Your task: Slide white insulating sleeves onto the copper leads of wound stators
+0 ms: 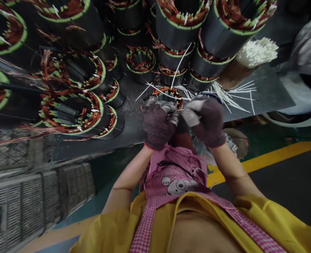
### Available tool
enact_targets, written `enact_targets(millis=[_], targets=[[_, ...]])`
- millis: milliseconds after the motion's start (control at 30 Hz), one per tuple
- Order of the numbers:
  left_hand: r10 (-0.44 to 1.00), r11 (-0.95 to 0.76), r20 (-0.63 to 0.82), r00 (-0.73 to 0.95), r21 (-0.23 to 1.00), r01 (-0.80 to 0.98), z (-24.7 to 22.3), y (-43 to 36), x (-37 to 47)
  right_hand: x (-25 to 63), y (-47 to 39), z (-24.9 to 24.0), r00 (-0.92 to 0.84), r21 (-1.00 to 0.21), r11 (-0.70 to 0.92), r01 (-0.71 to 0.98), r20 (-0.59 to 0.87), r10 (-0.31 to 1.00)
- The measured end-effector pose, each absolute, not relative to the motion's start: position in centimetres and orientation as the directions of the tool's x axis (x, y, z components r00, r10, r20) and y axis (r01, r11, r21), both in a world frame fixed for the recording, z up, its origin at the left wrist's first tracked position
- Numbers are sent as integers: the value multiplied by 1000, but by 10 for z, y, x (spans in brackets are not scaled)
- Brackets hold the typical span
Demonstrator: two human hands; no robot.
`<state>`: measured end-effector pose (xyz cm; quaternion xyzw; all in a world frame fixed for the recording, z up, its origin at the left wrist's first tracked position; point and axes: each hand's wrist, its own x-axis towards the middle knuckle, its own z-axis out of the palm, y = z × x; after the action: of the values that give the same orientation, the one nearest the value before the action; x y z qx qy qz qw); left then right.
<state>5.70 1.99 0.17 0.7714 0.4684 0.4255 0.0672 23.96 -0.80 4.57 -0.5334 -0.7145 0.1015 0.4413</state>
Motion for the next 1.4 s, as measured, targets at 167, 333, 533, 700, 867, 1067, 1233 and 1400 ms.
enact_targets(millis=[167, 333, 533, 700, 867, 1067, 1233, 1400], targets=[[768, -582, 581, 270, 457, 673, 5, 18, 53, 256, -4, 37, 88, -826, 402, 395, 470, 878], [790, -571, 528, 313, 447, 688, 0, 19, 47, 250, 2, 10, -178, -949, 230, 213, 194, 965], [778, -553, 578, 245, 445, 704, -2, 17, 46, 231, 2, 17, -92, -967, 188, 171, 175, 980], [727, -601, 651, 220, 446, 663, 2, 18, 50, 244, 33, 19, 77, -946, 199, 256, 225, 971], [715, -499, 699, 12, 500, 708, -7, 27, 69, 250, 68, 17, -116, -689, 348, 635, 361, 925], [717, -487, 697, 10, 490, 723, -9, 22, 70, 262, 67, 29, -339, -602, 520, 607, 395, 854], [655, -611, 730, 196, 358, 706, -7, 7, 39, 323, 52, 16, -112, -455, 258, 852, 324, 940], [617, -667, 746, 248, 329, 669, -17, 7, 29, 321, 27, 26, 39, -250, -33, 968, 18, 999]])
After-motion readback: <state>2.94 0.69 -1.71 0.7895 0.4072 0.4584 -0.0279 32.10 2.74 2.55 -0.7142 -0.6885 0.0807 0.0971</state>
